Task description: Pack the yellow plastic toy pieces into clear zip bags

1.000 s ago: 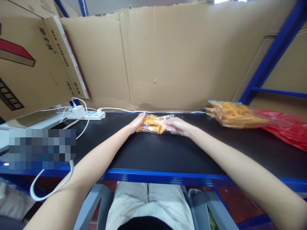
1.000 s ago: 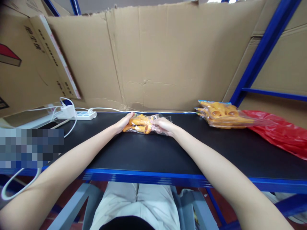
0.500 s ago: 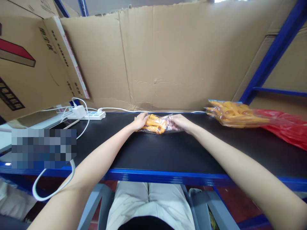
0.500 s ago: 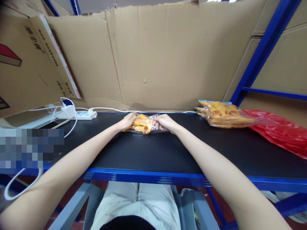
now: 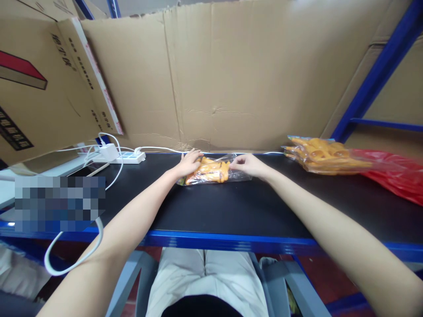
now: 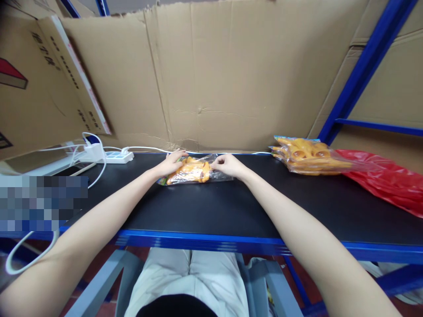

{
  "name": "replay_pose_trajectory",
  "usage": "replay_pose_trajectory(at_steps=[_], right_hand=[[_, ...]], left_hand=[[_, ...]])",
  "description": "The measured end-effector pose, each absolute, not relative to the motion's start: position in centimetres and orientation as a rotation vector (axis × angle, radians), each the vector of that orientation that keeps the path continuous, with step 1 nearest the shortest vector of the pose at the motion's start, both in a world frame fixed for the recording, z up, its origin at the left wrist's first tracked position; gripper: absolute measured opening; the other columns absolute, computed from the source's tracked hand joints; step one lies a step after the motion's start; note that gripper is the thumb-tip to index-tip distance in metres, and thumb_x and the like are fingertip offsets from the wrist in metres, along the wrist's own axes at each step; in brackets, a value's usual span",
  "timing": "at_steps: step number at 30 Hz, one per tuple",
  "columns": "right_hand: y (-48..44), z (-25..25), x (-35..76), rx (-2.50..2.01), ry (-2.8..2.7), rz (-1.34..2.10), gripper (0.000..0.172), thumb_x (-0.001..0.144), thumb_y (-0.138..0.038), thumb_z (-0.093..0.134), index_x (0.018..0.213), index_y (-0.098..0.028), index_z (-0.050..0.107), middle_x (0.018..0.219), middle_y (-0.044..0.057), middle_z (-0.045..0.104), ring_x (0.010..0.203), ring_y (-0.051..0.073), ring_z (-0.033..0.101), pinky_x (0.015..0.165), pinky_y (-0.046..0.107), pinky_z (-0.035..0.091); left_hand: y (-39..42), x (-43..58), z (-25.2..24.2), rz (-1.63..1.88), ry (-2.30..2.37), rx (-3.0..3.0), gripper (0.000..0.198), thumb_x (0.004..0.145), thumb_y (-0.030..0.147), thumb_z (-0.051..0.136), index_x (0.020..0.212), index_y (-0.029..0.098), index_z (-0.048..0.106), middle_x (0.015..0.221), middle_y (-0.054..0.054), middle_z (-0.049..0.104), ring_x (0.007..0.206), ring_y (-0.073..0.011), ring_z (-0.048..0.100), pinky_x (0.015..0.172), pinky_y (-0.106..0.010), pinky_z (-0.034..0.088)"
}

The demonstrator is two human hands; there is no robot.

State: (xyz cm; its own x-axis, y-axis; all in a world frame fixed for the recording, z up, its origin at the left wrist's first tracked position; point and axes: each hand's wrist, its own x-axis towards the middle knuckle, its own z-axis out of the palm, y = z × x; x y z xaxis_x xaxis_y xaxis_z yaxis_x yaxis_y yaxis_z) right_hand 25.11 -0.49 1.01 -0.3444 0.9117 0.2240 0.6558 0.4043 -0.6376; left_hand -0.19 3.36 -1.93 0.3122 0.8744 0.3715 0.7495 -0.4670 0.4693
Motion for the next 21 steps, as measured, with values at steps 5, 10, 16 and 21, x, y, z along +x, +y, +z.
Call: replay_pose_trajectory(at_steps=[5, 10, 16, 21], right_hand=[[0.6, 0.1, 26.4, -1.572, -2.074, -0.065, 0.018, 0.079, -0.035, 0.054, 0.073, -0.02, 0.064, 0.095, 0.004, 0.064, 0.099, 0.024, 0.053, 0.093, 0.05, 0.026], [1.1, -0.4, 27.1, -1.73, -1.91, -0.251, 0.033, 0.077, -0.042, 0.055, 0.097, -0.017, 0.058, 0.111, 0.013, 0.056, 0.107, 0.03, 0.048, 0.09, 0.053, 0.031], [1.5, 0.1, 27.3, -2.009, -1.895, 0.18, 0.057, 0.076, -0.067, 0.04, 0.081, -0.014, 0.06, 0.094, 0.015, 0.062, 0.096, 0.03, 0.055, 0.083, 0.048, 0.038], [1.4, -0.4, 26.7, -1.813, -1.824, 0.602, 0.037, 0.078, -0.048, 0.054, 0.067, -0.013, 0.061, 0.07, 0.007, 0.063, 0.068, 0.016, 0.056, 0.065, 0.026, 0.043]], left_hand=[[2.1, 0.2, -0.8, 0.847, 1.428, 2.394, 0.032, 0.076, 0.038, 0.05, 0.098, 0.019, 0.063, 0.106, -0.008, 0.065, 0.105, -0.0274, 0.056, 0.101, -0.046, 0.03], [1.8, 0.8, -0.7, 0.969, 1.458, 2.292, 0.034, 0.083, 0.041, 0.04, 0.08, 0.017, 0.064, 0.056, -0.002, 0.062, 0.061, -0.0181, 0.062, 0.068, -0.029, 0.046], [2.0, 1.3, -1.8, 0.934, 1.524, 2.32, 0.04, 0.079, 0.037, 0.049, 0.113, 0.017, 0.055, 0.086, -0.005, 0.068, 0.083, -0.0192, 0.062, 0.078, -0.03, 0.045], [1.9, 1.3, -2.2, 0.696, 1.389, 2.337, 0.07, 0.072, 0.054, 0.057, 0.13, 0.018, 0.041, 0.127, -0.012, 0.053, 0.115, -0.0259, 0.05, 0.095, -0.036, 0.038]])
